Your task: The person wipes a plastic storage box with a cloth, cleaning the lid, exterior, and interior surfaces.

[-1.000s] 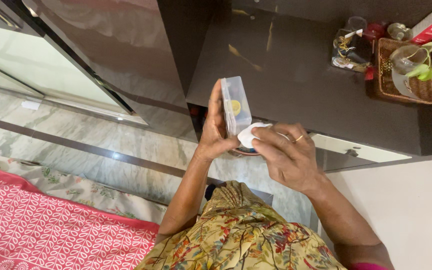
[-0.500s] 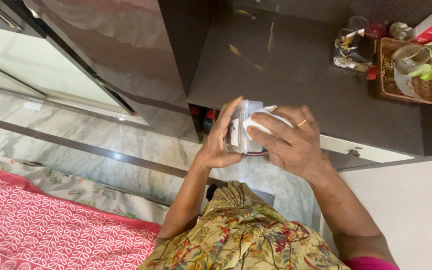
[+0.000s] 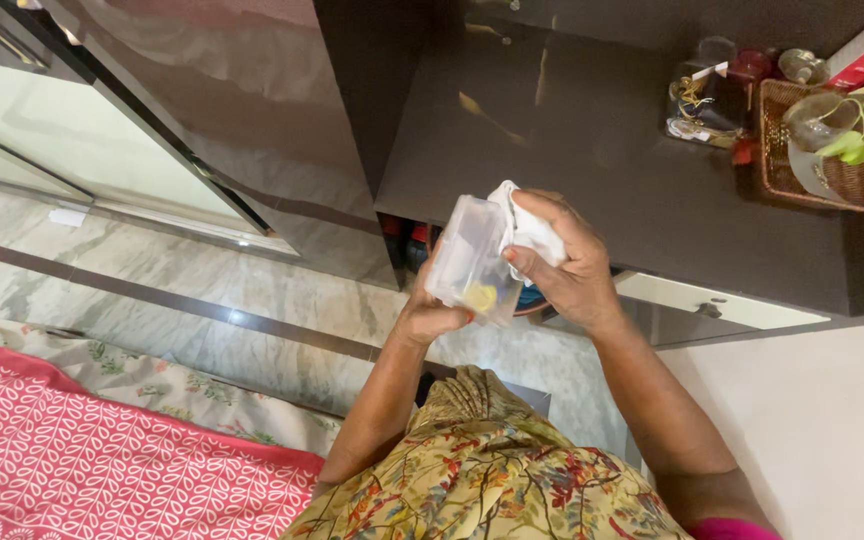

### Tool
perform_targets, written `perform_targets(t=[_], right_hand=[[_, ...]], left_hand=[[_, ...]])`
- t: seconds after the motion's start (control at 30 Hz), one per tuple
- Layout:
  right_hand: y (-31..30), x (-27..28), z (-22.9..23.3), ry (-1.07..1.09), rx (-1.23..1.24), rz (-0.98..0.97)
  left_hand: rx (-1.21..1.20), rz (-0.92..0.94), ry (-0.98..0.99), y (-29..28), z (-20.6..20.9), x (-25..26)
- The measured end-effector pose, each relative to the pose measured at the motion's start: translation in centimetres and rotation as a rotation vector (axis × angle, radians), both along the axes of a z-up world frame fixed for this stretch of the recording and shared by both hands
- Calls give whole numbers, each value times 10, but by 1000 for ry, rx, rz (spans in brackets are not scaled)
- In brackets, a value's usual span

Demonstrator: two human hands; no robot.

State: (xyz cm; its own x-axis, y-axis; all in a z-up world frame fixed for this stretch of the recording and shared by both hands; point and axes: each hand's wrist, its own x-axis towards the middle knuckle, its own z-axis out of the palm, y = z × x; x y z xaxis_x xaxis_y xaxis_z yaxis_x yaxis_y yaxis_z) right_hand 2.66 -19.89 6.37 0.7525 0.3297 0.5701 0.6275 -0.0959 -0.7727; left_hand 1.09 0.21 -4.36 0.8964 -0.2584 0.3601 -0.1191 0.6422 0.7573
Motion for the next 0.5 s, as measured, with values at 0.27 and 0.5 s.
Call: perform_targets(t=[0.27,0.5], right_hand=[[8,0,-8,-76,5,-163],[16,-3,-1,-170,-96,-200]], left_hand=[[-464,-6,108,-4,-33,2],[-93,350,20,-18,-25,-2]])
